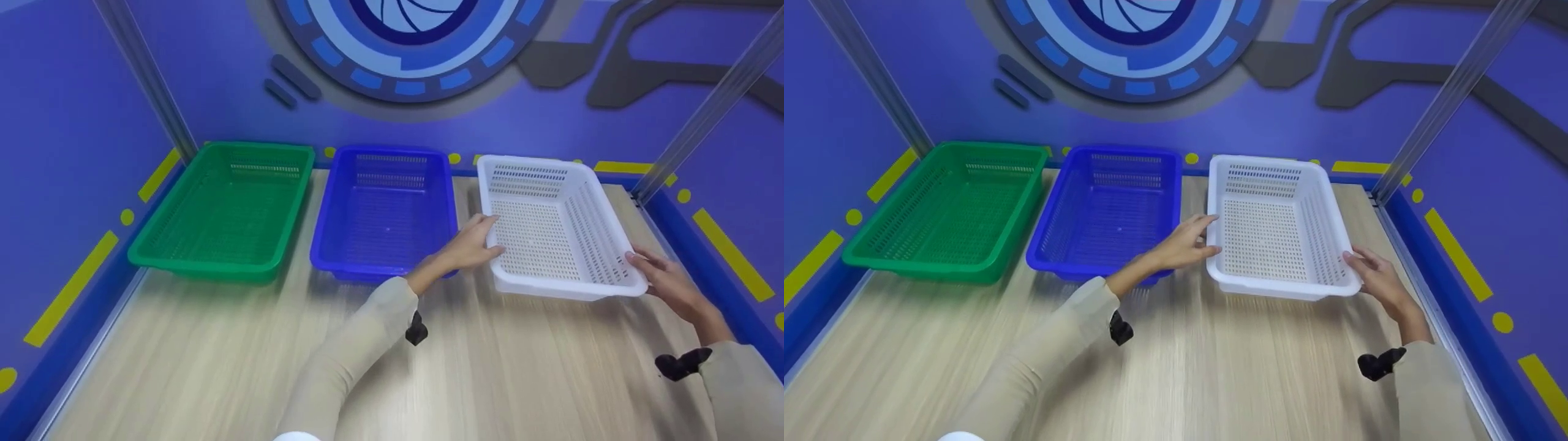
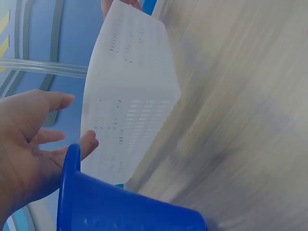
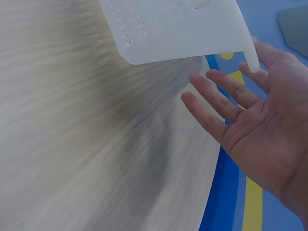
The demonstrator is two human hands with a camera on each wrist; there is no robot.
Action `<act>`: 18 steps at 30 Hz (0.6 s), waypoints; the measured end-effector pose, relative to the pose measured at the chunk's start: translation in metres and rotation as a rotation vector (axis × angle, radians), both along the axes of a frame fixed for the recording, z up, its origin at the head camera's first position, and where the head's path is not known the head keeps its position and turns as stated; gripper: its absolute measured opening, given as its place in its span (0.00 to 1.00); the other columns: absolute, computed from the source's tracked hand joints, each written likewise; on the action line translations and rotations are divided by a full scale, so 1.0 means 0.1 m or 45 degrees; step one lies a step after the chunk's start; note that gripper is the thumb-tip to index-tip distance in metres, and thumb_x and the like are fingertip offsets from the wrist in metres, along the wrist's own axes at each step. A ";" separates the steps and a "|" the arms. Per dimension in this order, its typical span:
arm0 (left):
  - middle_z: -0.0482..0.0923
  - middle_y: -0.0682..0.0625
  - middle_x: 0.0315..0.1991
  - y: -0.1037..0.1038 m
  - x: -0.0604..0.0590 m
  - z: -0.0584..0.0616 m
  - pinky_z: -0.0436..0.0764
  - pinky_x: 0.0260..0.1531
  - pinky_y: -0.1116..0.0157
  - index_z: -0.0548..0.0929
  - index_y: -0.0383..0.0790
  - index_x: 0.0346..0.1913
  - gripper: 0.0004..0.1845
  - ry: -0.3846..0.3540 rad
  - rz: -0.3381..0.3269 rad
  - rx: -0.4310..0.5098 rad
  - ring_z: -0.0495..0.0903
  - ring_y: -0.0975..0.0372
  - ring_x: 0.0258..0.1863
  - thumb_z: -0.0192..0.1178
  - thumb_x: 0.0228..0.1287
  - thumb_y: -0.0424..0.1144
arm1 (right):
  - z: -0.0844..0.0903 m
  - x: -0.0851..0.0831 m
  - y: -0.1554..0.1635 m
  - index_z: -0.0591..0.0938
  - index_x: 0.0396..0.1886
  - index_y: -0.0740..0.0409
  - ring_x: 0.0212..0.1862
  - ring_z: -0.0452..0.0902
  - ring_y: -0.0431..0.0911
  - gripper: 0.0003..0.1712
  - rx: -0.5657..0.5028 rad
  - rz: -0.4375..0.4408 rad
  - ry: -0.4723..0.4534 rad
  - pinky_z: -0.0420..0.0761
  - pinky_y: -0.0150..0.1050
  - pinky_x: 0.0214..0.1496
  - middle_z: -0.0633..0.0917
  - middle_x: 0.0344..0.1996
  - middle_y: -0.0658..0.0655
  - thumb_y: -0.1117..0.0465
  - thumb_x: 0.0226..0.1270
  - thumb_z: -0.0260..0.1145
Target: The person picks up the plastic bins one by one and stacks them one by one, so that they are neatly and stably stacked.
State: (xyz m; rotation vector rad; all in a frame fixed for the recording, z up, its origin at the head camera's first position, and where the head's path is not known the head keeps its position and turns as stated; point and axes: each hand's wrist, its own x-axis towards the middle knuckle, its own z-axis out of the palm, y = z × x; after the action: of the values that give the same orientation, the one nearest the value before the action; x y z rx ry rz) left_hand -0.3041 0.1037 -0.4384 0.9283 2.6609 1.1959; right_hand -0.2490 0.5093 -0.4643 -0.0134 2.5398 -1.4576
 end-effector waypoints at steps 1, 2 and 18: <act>0.70 0.38 0.69 0.01 0.01 0.00 0.73 0.68 0.64 0.64 0.35 0.76 0.35 -0.020 0.007 0.004 0.73 0.54 0.66 0.62 0.69 0.36 | 0.00 0.00 0.00 0.46 0.81 0.71 0.44 0.82 0.28 0.43 -0.016 0.007 -0.004 0.83 0.27 0.45 0.82 0.42 0.25 0.46 0.84 0.49; 0.68 0.38 0.70 0.03 0.02 0.00 0.72 0.69 0.63 0.63 0.35 0.77 0.36 -0.043 0.012 0.014 0.72 0.53 0.67 0.63 0.68 0.36 | 0.00 0.00 0.00 0.45 0.81 0.70 0.44 0.82 0.28 0.43 -0.035 0.015 -0.008 0.83 0.27 0.45 0.82 0.43 0.25 0.47 0.84 0.48; 0.55 0.36 0.80 0.15 0.06 0.00 0.61 0.77 0.64 0.48 0.26 0.80 0.48 -0.211 0.112 0.031 0.61 0.51 0.79 0.65 0.65 0.32 | 0.00 -0.02 -0.08 0.58 0.74 0.48 0.47 0.86 0.38 0.24 -0.591 0.045 -0.136 0.88 0.35 0.47 0.86 0.49 0.40 0.55 0.85 0.49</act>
State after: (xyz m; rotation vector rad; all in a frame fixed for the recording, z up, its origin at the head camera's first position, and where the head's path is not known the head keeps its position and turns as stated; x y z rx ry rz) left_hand -0.2976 0.1191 -0.4389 0.6884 2.5855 1.2657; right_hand -0.2505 0.5011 -0.4648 -0.0510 2.0566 -1.9394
